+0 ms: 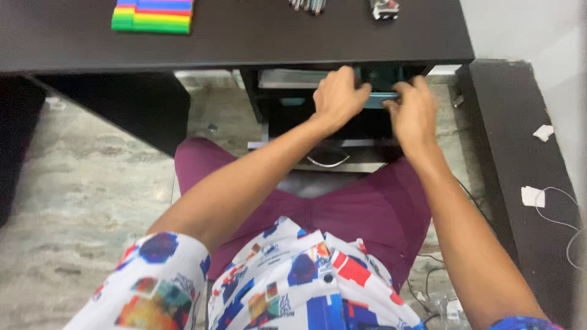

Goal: The person sorts colored pencils and pens on a desk, then places them into a drawer along with a plastic container and other stationery items. The person handles the items one at a time and arranges them neatly before closing the drawer.

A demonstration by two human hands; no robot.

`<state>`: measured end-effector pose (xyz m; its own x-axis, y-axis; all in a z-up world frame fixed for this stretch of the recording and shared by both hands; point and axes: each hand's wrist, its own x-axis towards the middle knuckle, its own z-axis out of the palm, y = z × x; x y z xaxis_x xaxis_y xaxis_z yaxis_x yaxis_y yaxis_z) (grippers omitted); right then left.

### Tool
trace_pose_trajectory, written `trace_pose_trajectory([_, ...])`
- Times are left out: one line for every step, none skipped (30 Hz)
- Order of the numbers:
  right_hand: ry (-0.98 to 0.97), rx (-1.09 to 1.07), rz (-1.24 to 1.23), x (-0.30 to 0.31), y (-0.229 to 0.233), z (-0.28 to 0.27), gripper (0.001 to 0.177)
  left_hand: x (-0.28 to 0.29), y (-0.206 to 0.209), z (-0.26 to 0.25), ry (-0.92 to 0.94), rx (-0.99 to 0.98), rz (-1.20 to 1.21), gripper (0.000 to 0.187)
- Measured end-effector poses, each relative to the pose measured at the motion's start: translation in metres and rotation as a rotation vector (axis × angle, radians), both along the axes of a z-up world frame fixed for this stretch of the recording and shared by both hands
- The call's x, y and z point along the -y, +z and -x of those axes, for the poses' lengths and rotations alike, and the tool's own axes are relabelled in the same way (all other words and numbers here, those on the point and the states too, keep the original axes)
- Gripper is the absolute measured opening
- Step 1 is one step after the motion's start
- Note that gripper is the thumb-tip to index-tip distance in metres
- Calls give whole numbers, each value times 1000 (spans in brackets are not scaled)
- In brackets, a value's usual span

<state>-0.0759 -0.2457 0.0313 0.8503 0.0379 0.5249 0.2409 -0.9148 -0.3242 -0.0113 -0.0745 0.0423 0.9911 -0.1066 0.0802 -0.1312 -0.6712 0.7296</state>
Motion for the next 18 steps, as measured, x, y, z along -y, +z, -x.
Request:
trace_pose_trajectory([-13, 8, 7, 4, -11, -12, 30, 2, -9, -3, 22, 5, 11, 37])
trace_pose_trajectory([-29, 11, 19, 10, -22, -21, 31, 6, -20, -6, 41, 5, 27, 36])
trace_pose_trajectory([-26, 46, 30, 15, -34, -33, 25, 9, -31, -16, 59, 40, 66, 37])
trace_pose_trajectory([-23, 71, 42, 18, -47, -41, 20, 11, -43, -24, 78, 64, 106, 38])
trace_pose_trajectory([-19, 95, 55, 22, -60, -48, 15, 14, -56, -33, 98, 88, 147, 38])
trace_pose_trajectory([-40, 107, 34, 25, -69, -62, 15, 18, -65, -47, 98, 57, 150, 41])
trace_pose_trajectory([-61, 119, 13, 27, -77, -76, 17, 22, -73, -61, 98, 26, 152, 44])
trace_pose_trajectory([-76, 126, -9, 28, -84, -86, 22, 25, -81, -68, 103, -10, 153, 48])
trace_pose_trajectory([-90, 122, 34, 33, -87, -90, 24, 30, -87, -70, 107, 40, 144, 46])
trace_pose_trajectory([-97, 123, 72, 33, -87, -95, 27, 30, -92, -74, 118, 94, 131, 45])
trace_pose_trajectory([-105, 123, 110, 31, -82, -97, 30, 29, -93, -76, 129, 148, 118, 44])
trace_pose_trajectory([-99, 79, 128, 27, -73, -97, 35, 25, -91, -79, 90, 134, 93, 47])
trace_pose_trajectory([-93, 35, 146, 23, -62, -86, 41, 20, -88, -79, 52, 120, 67, 51])
trace_pose_trajectory([-87, -12, 166, 18, -50, -72, 49, 15, -84, -76, 15, 102, 42, 54])
trace_pose_trajectory([-62, 80, 148, 10, -37, -60, 52, 8, -78, -73, -34, 6, 54, 49])
trace_pose_trajectory([-36, 168, 128, 1, -26, -45, 55, -1, -72, -69, -83, -93, 65, 44])
trace_pose_trajectory([-9, 255, 108, -9, -18, -32, 58, -10, -66, -64, -133, -191, 76, 40])
trace_pose_trajectory([-7, 244, 127, -17, -10, -22, 52, -17, -58, -60, -173, -221, 113, 41])
